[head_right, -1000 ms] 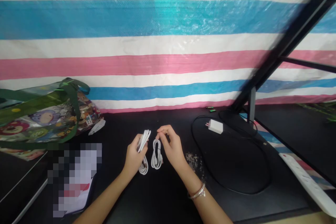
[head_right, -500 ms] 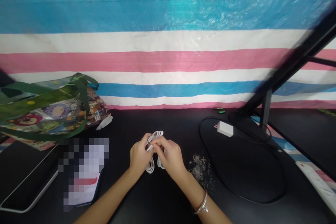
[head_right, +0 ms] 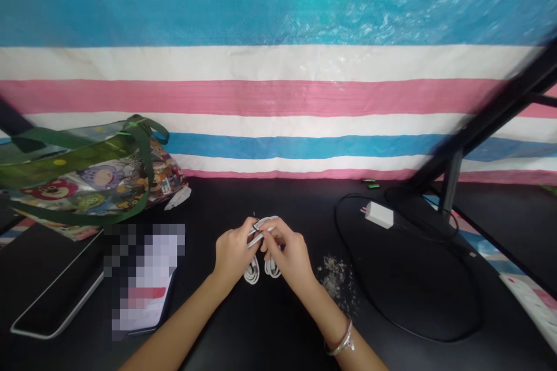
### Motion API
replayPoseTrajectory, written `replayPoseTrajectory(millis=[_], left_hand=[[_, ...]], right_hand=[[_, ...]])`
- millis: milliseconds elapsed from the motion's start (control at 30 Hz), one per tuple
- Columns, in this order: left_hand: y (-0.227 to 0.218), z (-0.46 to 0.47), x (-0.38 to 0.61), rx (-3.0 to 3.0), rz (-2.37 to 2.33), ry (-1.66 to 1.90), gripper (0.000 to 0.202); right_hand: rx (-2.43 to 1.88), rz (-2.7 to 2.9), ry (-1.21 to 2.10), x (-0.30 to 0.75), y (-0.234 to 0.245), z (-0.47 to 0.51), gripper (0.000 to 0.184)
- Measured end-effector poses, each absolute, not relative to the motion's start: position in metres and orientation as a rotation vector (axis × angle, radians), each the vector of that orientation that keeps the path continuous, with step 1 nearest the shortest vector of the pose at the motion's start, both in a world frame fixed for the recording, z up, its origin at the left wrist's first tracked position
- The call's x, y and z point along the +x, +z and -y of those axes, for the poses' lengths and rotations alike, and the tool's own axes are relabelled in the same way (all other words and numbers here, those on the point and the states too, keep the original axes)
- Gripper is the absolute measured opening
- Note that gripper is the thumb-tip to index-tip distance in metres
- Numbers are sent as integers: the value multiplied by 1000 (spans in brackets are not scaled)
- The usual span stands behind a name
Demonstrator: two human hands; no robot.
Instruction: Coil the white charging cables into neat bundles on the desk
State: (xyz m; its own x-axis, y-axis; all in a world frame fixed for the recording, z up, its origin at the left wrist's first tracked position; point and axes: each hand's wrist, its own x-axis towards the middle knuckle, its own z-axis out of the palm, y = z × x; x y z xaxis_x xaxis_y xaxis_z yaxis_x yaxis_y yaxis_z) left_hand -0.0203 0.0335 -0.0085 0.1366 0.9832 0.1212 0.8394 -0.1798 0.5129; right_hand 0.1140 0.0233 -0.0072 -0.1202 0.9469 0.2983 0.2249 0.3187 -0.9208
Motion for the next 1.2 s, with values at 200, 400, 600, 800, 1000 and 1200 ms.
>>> replayPoseTrajectory(millis=[200,400,600,800,1000,1200], left_hand=[[-9,-33,-20,2090,-1796,610,23],[-10,-33,-21,2117,-1781,661,39],[-7,-31,-21,2117,-1753,639,35],[-3,-31,-19,2111,-1776,545,34],[-4,-32,-20,2096,-1757,564,31],[-3,-31,-20,2069,-1752,518,31]], right_hand=[[-1117,1498,897,110,-8,-22,14],[-1141,1478,844,107,-8,-20,19],[-1152,1494,799,106,-9,-20,16],[-1171,1520,776,106,-8,-19,12],[-1182,1579,722,109,-11,-20,9],[-1163,1652,695,113,-16,-21,9]])
